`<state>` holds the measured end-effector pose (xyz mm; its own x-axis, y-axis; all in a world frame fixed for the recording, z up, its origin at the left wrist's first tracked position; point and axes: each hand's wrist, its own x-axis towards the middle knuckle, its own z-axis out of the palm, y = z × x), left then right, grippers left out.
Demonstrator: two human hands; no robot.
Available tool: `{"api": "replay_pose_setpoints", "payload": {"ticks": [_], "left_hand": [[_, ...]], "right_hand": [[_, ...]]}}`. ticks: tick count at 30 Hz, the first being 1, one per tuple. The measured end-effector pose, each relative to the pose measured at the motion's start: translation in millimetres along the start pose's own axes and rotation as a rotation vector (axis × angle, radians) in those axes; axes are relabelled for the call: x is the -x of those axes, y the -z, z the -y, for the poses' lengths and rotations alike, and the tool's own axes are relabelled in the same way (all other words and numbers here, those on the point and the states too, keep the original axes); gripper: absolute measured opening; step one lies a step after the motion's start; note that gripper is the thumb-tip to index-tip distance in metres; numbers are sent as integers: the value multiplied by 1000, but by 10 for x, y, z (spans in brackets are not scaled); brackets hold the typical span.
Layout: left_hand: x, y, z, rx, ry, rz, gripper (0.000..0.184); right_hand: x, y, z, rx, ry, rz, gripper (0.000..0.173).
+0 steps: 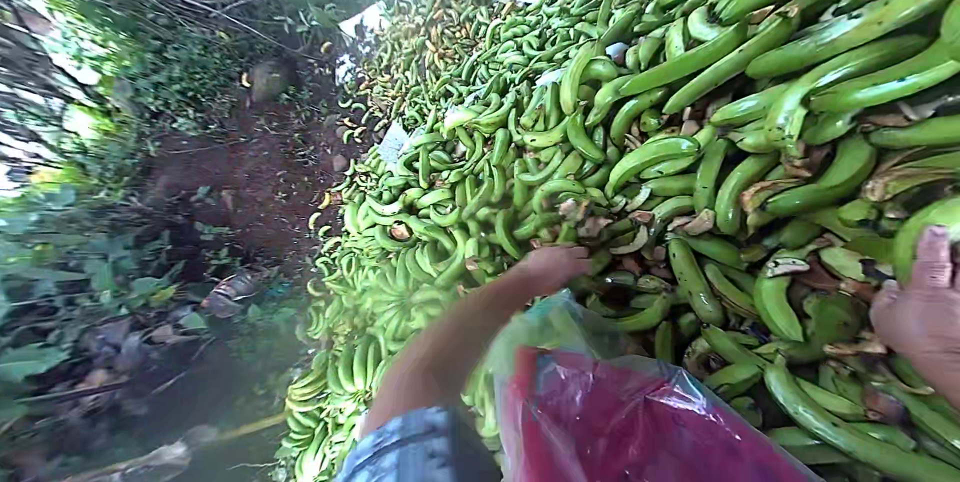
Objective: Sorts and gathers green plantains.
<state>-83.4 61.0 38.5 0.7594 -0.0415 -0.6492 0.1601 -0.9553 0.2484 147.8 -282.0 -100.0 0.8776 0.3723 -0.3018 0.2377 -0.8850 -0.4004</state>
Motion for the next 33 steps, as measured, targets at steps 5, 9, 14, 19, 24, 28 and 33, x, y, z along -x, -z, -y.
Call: {"api": "replay_pose_setpoints", "payload": {"ticks": [5,9,14,19,24,28,33], "left_hand": [[1270,122,879,6,603,-108,53],[2091,264,1508,-299,1159,-185,39],[1563,590,1440,-48,1306,-262,88],[-181,214,1281,574,842,-287,84],[-1243,-139,1014,290,782,-194,84],[-1229,-312,1044,101,760,-134,53],[-316,-355,1115,62,741,-225,52]], "right_hand": [[83,144,124,14,-56,55,70],[79,140,132,40,-83,72,72],[84,114,143,81,-100,58,72],[98,77,121,85,-99,25,71],[102,40,76,109,-94,1,72],[98,78,103,98,-114,6,71],[128,214,302,100,-181,103,76]]}}
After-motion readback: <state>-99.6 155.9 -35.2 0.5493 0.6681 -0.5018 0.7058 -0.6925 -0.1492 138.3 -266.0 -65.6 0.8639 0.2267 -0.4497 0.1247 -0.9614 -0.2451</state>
